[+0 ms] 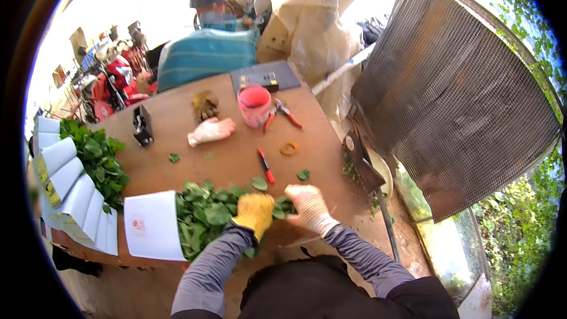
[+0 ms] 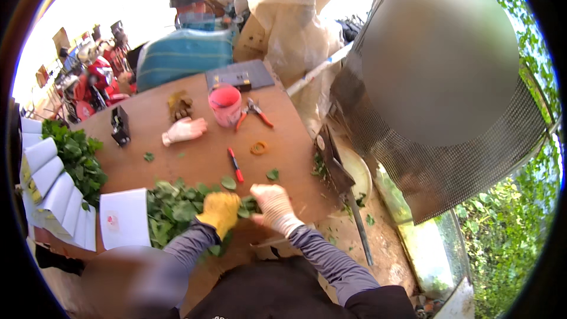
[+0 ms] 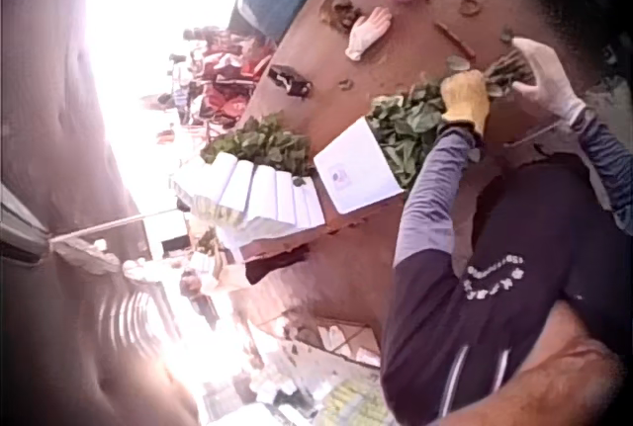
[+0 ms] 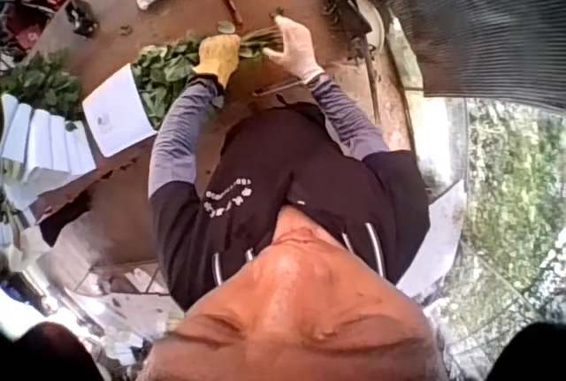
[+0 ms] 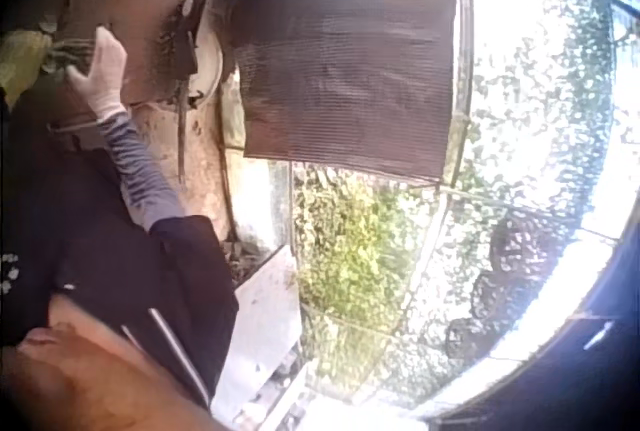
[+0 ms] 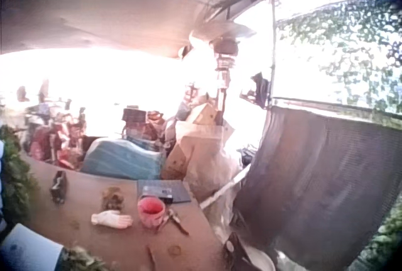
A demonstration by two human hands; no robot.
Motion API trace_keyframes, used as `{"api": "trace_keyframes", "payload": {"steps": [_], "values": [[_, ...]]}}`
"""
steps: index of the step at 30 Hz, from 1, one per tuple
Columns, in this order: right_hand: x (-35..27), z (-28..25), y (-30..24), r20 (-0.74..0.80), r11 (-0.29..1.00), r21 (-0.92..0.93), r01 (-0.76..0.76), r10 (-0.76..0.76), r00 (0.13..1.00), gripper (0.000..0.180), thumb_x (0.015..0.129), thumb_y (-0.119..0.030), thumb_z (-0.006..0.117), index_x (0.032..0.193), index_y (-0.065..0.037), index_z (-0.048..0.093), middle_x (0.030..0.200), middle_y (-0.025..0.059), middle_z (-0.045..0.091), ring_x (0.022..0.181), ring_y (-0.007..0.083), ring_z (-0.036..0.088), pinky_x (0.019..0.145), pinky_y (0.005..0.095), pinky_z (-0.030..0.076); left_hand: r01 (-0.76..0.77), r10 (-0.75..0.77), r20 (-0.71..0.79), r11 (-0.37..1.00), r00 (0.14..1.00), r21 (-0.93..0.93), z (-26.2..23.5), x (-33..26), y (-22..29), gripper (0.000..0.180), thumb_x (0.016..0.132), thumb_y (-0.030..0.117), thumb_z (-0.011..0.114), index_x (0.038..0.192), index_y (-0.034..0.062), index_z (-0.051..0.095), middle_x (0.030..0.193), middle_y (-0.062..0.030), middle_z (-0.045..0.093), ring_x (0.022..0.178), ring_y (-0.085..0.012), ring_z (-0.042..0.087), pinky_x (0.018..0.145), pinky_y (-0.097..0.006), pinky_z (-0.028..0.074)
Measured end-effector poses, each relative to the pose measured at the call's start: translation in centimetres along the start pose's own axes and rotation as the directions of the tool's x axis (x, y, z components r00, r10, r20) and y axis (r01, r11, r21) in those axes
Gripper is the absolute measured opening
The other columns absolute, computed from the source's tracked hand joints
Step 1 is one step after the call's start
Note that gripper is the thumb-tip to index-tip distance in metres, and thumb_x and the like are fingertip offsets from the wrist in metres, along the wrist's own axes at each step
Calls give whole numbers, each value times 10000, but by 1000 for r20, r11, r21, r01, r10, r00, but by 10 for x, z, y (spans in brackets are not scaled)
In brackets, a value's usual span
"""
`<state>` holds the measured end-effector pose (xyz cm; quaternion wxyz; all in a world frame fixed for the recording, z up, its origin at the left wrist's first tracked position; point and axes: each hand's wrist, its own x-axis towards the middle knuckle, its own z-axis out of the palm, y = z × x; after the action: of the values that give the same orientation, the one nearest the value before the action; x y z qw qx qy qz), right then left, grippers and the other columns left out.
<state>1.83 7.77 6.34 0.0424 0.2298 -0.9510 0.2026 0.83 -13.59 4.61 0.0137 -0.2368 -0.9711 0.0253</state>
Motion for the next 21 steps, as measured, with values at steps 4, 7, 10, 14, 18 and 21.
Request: {"api": "trace_keyframes", "payload": {"steps": [4, 7, 10, 14, 18, 21], "values": [[-89, 32, 51, -270, 641, 751, -158, 518, 812, 746, 862, -201, 811, 1465, -1, 419, 1286, 146, 570, 1149, 279, 598, 995, 406, 511, -23, 23, -5, 996, 1000, -89, -34, 20, -4, 102, 806, 202, 717, 897, 159, 705, 853, -73, 749, 839, -262, 747, 754, -405, 556], [-94, 20, 26, 364, -354, 914, -197, 504, 784, 652, 972, -162, 749, 1502, -15, 398, 1429, 104, 522, 1238, 199, 564, 1049, 349, 508, -15, 25, 51, 983, 998, -182, -62, 29, 16, 200, 764, 233, 771, 926, 147, 690, 911, -84, 748, 933, -276, 733, 843, -416, 541], [-72, 11, 35, 307, -716, 696, 62, 374, 875, 404, 999, -242, 727, 1317, -53, 565, 1249, 37, 647, 1139, 145, 605, 1020, 300, 506, -25, 32, 49, 989, 998, -145, -62, 39, 55, 272, 742, 234, 785, 968, 134, 671, 928, -88, 738, 959, -279, 725, 865, -419, 539], [-81, -13, 59, 493, -916, 372, 148, 330, 805, 206, 1020, -285, 688, 1130, -113, 667, 1104, 12, 719, 984, 144, 629, 924, 284, 503, -23, 35, 90, 990, 995, -137, -48, 54, 87, 355, 703, 231, 807, 1004, 112, 661, 987, -111, 729, 976, -297, 718, 868, -434, 540], [-105, 0, 77, 461, -792, 603, 97, 445, 768, 206, 1029, -234, 649, 1203, -123, 643, 1175, 15, 707, 1050, 164, 640, 953, 314, 499, -2, 51, 213, 975, 976, -223, -43, 57, 118, 416, 682, 254, 829, 1027, 100, 655, 972, -141, 736, 953, -350, 716, 842, -456, 558], [-119, 6, 99, 445, -775, 629, 62, 424, 789, 201, 1044, -260, 604, 1196, -134, 646, 1205, -3, 693, 1051, 165, 621, 1024, 403, 479, -35, 72, 208, 983, 976, -178, -54, 68, 142, 390, 723, 314, 819, 1014, 113, 657, 926, -144, 742, 914, -357, 725, 816, -462, 565]]}}
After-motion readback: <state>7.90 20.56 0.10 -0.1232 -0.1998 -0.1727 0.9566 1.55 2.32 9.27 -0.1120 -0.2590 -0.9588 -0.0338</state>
